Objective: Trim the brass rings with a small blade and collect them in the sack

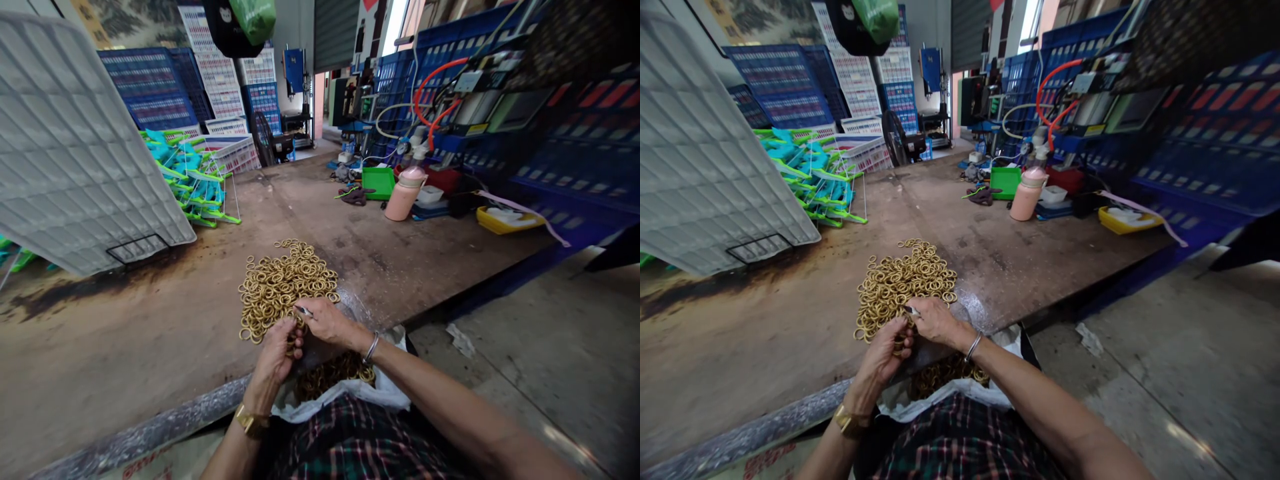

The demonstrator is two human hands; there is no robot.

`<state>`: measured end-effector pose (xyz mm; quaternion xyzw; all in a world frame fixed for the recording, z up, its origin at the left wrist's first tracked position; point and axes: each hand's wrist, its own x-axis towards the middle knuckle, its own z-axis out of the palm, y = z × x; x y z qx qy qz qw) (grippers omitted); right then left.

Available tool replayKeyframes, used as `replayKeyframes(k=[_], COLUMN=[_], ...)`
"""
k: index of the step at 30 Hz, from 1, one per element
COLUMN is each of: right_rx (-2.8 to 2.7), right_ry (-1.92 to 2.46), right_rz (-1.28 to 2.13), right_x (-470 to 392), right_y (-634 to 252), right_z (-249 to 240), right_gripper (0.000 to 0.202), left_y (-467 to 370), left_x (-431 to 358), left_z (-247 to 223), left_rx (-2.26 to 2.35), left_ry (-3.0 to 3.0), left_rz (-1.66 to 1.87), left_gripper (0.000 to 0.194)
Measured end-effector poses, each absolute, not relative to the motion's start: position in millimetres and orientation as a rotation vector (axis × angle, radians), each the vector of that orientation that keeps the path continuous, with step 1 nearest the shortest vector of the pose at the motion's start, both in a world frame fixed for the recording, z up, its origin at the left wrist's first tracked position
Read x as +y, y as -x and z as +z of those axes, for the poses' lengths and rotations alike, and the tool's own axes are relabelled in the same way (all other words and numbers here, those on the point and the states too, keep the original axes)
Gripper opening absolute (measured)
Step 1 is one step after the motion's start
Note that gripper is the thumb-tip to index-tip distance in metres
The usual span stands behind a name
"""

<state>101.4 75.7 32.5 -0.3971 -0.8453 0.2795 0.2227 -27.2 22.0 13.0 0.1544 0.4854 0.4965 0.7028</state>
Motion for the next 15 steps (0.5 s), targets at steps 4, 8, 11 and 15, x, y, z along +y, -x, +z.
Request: replayKeyframes(k=[4, 8, 11, 15], right_rx=[-2.203, -2.02, -1.968, -1.989], right_ry=[1.027, 1.023, 1.098, 1.17], right_rz=[0.992, 1.227, 1.166, 1.023], right_x=[81.8, 86.4, 86.7, 80.3], right_y=[-98.2, -96.3, -96.9, -101.0], right_z=[32.7, 27.5, 26.1, 30.0], right_gripper=[0.022, 0.019, 0.018, 0.018], left_y=[28.5, 26.8, 26.1, 26.5], left_x=[22.6, 22.9, 24.0, 26.1], left_z=[12.5, 13.6, 15.9, 19.7], left_rx=[1.058, 0.997, 0.941, 0.92], left_ry=[-0.292, -0.215, -0.172, -0.122], left_rz=[1.009, 0.989, 0.996, 1.004], left_gripper=[0.022, 0.019, 0.018, 0.017])
